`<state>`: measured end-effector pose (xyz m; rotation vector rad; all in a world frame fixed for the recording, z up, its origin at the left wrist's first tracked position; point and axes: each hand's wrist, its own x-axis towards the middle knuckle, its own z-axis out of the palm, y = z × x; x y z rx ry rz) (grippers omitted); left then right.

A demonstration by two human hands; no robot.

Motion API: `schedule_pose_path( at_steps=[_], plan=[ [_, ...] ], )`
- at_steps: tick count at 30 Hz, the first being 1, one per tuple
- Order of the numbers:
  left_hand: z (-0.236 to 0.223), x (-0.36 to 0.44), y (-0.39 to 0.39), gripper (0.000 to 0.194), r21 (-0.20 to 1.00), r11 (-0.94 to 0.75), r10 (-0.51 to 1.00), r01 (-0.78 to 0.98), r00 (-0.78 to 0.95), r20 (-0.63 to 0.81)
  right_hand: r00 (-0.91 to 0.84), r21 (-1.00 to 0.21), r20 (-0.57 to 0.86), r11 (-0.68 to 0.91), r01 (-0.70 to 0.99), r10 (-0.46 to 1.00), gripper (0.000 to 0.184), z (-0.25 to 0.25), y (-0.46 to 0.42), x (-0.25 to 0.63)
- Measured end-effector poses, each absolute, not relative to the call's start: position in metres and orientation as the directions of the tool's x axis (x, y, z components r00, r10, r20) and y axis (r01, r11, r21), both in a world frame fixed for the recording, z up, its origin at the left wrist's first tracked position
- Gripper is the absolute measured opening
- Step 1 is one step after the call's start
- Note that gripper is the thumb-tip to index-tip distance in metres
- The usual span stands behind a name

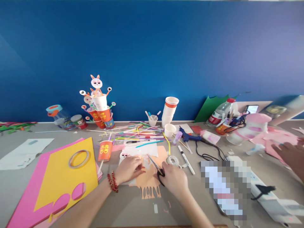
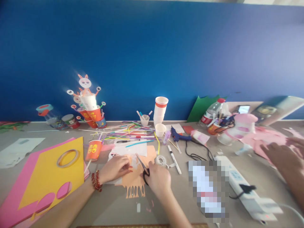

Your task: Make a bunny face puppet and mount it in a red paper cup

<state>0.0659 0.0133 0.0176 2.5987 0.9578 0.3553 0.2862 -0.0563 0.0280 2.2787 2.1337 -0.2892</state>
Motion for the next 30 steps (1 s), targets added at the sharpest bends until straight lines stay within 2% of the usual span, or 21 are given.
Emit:
schedule_pose_path(
  at_steps=[4, 9, 15, 21, 30],
  plan=[
    [0.017, 0.066, 0.014, 0.033, 0.418, -0.703, 0.661, 0.576, 0.745, 0.085, 0.075, -0.172, -0.185, -0.108, 0.979, 0.980, 0.019, 0.029, -0.054, 0.288],
    [0.016, 0.067, 0.015, 0.030, 0.420, -0.687, 0.672, 0.593, 0.738, 0.059, 0.088, -0.180, -0.163, -0.117, 0.977, 0.983, 0.015, 0.029, -0.050, 0.288],
    [0.023, 0.062, 0.020, 0.023, 0.463, -0.656, 0.686, 0.596, 0.727, 0.036, 0.071, -0.200, -0.181, -0.107, 0.974, 0.981, 0.022, 0.029, -0.052, 0.288],
    [0.042, 0.051, 0.025, 0.015, 0.483, -0.578, 0.777, 0.658, 0.625, 0.078, -0.018, -0.259, -0.208, -0.037, 0.965, 0.978, 0.020, 0.030, -0.054, 0.295],
    [0.062, 0.014, 0.038, 0.019, 0.459, -0.466, 0.882, 0.756, 0.438, 0.174, -0.094, -0.311, -0.213, 0.024, 0.950, 0.973, 0.018, 0.038, -0.056, 0.295]
  ],
)
